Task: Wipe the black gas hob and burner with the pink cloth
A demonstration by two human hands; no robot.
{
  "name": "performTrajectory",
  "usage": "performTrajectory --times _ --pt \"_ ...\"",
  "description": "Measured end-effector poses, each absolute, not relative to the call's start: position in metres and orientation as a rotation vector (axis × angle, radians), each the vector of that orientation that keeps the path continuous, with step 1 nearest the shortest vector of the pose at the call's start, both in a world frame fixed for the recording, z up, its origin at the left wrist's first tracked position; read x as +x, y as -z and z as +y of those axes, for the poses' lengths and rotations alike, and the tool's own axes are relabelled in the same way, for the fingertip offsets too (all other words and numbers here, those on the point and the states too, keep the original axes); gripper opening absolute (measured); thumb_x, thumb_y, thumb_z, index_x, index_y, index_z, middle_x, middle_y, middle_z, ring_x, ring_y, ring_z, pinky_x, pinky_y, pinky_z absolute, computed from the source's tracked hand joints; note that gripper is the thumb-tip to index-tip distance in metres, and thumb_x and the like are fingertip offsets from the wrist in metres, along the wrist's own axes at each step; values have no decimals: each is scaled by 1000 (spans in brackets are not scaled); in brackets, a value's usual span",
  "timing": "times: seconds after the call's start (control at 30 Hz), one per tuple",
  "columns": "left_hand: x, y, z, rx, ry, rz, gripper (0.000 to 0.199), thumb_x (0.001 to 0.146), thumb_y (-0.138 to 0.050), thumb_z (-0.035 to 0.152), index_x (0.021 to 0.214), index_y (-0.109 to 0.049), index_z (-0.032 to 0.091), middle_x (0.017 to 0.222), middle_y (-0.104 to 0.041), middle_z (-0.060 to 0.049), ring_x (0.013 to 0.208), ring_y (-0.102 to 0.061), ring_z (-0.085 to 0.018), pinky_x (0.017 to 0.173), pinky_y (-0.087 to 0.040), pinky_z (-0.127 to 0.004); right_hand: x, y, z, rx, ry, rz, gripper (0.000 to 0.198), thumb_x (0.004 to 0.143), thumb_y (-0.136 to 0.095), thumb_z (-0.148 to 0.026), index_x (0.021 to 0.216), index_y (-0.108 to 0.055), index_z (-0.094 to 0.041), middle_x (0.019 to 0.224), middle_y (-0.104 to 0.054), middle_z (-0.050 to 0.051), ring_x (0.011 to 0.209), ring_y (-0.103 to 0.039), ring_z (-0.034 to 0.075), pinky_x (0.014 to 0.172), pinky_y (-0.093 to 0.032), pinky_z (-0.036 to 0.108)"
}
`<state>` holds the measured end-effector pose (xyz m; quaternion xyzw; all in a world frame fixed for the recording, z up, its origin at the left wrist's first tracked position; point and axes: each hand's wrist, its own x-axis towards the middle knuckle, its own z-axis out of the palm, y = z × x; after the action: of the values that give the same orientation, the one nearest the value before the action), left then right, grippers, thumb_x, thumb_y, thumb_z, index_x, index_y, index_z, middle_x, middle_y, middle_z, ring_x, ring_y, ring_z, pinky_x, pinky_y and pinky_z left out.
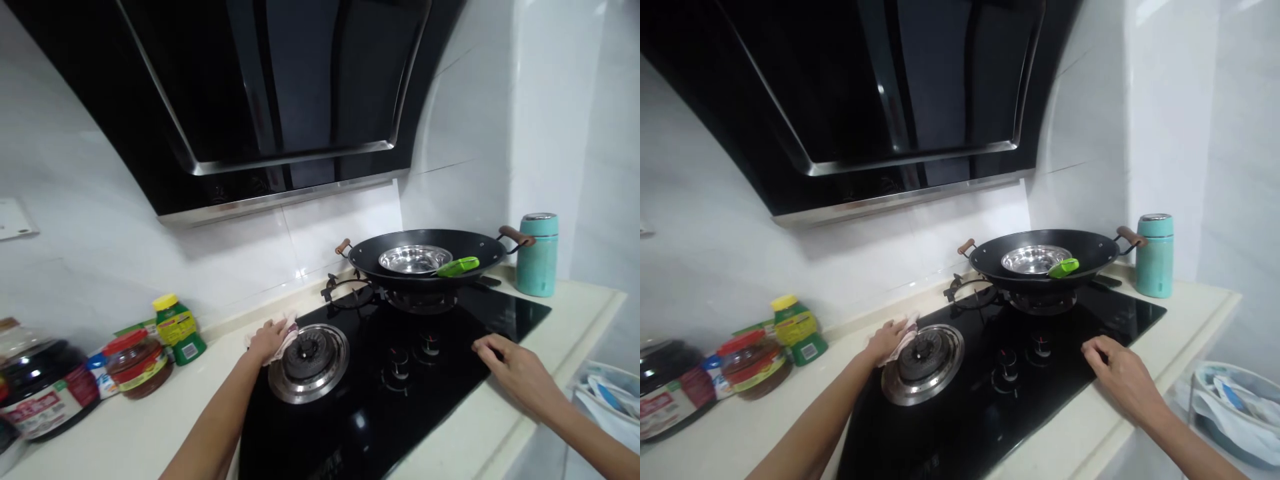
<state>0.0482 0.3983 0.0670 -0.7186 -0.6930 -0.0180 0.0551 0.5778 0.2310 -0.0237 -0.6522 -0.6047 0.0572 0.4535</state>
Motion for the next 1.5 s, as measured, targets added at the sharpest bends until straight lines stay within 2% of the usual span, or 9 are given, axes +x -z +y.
performTrajectory --times 0.23,0.43,0.63,0.83,0.93,1.0,1.1,1.3,1.5 --pt "47 -70 350 -2065 104 -2264 51 97 -60 44 142 -50 25 154 -44 -11 134 -49 -32 108 -43 -60 573 18 229 -1572 -96 -1530 36 89 -43 -51 78 -66 -26 91 -73 3 83 -67 24 77 -48 36" --pt "49 -69 306 -2043 46 -2288 52 97 -58 47 142 -50 23 151 -46 -12 131 -50 -32 108 -42 -59 578 24 231 -1569 -67 -1549 36 87 -43 -50 81 -68 -25 94 -74 5 85 -67 26 80 -48 38" --pt "61 -68 257 -2102 -5 -2186 45 102 -33 48 139 -56 36 144 -50 -12 133 -47 -35 104 -42 -57 579 28 231 -1581 -107 -1546 35 89 -43 -47 86 -70 -24 101 -74 5 93 -66 25 85 -47 38" --pt "74 -73 204 -2260 10 -1994 40 95 -43 47 125 -66 36 127 -62 -8 119 -58 -29 100 -47 -43 572 20 229 -1506 -103 -1571 33 92 -43 -43 82 -68 -25 95 -73 3 91 -66 23 85 -45 37" --pt "89 -73 186 -2373 15 -1923 45 92 -47 49 134 -61 39 134 -62 -5 123 -57 -27 106 -44 -41 572 16 227 -1504 -101 -1579 32 93 -43 -41 81 -68 -24 94 -74 3 90 -65 23 83 -45 36" --pt "105 -70 179 -2468 88 -1898 57 89 -54 49 144 -52 40 142 -59 -3 130 -52 -27 114 -37 -42 571 15 226 -1499 -109 -1585 31 92 -43 -39 81 -68 -24 94 -74 3 90 -65 23 83 -44 36" --pt "132 -60 180 -2562 347 -1872 66 85 -59 44 149 -47 36 144 -59 -2 134 -50 -29 118 -33 -45 570 13 225 -1484 -115 -1587 30 91 -44 -38 79 -68 -24 93 -74 3 90 -64 23 84 -44 36" --pt "178 -55 223 -2540 608 -1805 50 89 -45 24 138 -57 22 139 -62 -7 131 -54 -22 115 -38 -36 568 8 223 -1462 -143 -1583 32 93 -41 -37 77 -66 -24 89 -72 3 89 -63 23 85 -43 37" --pt "234 -68 297 -2575 685 -1752 49 92 -49 16 140 -52 24 145 -58 -6 132 -53 -20 115 -38 -35 567 4 224 -1454 -170 -1538 32 94 -40 -37 75 -62 -23 87 -70 3 86 -62 22 83 -43 37"
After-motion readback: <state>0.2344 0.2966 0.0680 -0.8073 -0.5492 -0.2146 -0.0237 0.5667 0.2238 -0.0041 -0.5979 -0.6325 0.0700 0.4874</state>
